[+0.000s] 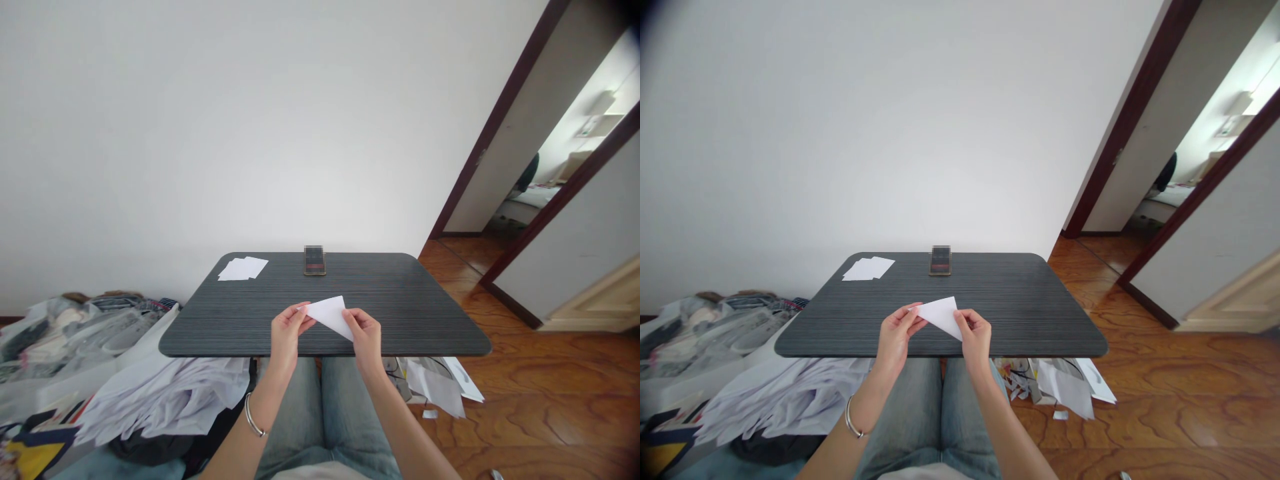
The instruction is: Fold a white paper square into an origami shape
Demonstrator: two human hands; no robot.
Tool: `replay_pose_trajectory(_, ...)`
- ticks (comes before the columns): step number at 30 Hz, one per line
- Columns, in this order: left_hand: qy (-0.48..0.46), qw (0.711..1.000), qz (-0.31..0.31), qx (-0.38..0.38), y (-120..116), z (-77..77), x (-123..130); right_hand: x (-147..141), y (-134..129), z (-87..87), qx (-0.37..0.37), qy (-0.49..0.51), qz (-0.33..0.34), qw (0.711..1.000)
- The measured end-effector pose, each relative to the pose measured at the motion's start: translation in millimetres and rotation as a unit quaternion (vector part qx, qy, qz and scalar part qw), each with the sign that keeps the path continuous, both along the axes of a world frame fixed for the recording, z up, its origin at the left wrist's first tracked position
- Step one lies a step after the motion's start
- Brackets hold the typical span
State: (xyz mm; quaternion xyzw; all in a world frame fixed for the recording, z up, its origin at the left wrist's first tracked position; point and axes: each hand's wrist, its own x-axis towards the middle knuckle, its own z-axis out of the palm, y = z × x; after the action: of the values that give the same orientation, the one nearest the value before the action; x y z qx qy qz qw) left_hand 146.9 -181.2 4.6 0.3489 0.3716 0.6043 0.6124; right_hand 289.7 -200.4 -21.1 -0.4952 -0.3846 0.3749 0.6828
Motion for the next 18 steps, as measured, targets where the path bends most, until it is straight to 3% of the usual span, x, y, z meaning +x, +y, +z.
replay_pose_trajectory(18,-0.028,0.999,0.005,-0.016,1.2,-0.5,0.3,-0.3,5.4,-4.1,-0.005,0.017,-0.001,1.0)
